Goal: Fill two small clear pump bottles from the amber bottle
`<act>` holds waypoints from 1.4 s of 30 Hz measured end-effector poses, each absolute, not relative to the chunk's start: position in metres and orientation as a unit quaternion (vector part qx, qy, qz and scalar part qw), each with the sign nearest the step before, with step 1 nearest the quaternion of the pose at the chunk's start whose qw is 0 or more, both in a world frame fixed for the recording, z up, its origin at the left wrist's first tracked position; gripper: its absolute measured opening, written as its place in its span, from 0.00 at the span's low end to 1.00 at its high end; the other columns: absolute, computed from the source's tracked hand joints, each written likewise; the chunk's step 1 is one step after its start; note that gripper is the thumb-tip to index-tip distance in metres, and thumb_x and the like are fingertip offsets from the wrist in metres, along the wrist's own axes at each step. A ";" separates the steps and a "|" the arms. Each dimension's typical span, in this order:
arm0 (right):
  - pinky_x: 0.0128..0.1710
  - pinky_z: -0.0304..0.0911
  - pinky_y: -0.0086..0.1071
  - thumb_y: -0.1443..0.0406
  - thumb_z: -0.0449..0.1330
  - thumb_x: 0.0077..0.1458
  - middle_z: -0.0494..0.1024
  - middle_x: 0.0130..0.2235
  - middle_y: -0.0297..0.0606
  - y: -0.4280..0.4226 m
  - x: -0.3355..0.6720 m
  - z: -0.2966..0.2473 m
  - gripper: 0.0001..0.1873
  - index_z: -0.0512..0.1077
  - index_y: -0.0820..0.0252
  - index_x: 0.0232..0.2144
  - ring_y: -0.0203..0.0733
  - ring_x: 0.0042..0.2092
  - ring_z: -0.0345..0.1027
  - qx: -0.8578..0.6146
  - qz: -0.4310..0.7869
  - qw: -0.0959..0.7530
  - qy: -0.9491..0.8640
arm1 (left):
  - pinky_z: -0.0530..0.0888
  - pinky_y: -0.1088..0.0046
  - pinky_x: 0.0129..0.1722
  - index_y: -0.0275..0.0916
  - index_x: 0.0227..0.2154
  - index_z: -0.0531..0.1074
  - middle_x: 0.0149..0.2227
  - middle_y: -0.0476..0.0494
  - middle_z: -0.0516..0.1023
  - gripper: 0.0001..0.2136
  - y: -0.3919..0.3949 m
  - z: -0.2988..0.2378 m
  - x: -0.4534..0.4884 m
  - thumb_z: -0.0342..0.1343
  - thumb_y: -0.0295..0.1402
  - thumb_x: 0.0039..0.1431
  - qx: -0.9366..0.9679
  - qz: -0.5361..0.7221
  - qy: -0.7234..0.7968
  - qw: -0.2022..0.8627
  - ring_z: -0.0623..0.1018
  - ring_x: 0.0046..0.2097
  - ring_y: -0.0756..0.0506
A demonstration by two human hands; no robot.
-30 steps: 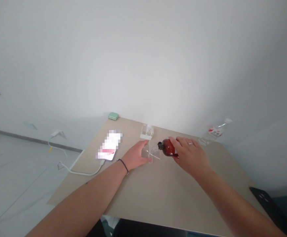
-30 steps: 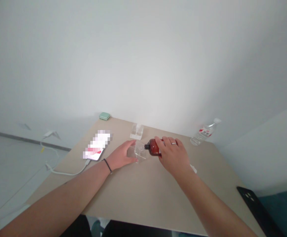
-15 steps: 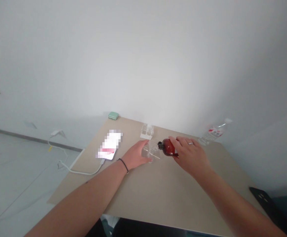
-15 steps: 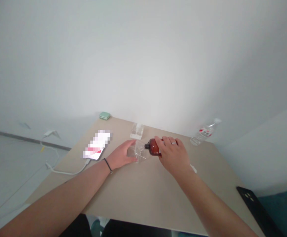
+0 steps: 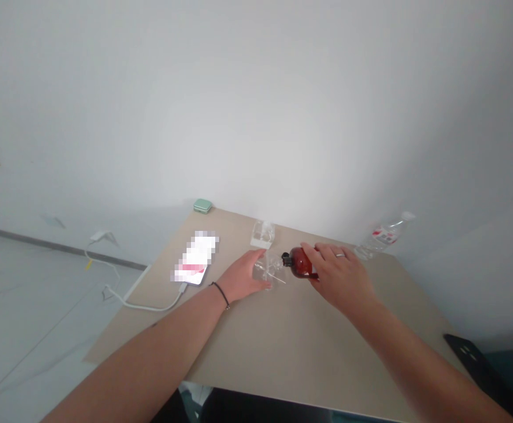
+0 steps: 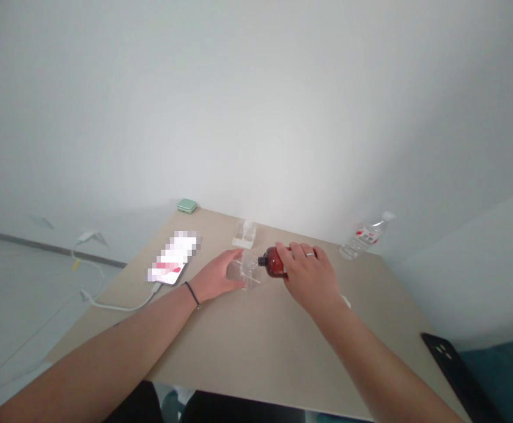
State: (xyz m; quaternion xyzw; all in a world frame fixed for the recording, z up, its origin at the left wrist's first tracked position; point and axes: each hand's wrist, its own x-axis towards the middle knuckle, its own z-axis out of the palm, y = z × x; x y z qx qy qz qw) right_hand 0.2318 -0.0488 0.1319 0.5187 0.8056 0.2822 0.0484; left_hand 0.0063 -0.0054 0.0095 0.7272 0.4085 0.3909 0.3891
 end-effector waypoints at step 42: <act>0.53 0.54 0.43 0.67 0.56 0.59 0.77 0.53 0.48 -0.048 0.228 0.138 0.26 0.67 0.60 0.60 0.53 0.52 0.69 0.507 0.295 0.065 0.808 | 0.64 0.47 0.64 0.43 0.61 0.64 0.61 0.33 0.70 0.39 -0.005 0.007 0.006 0.72 0.38 0.45 0.731 0.398 0.404 0.379 0.70 0.62 0.32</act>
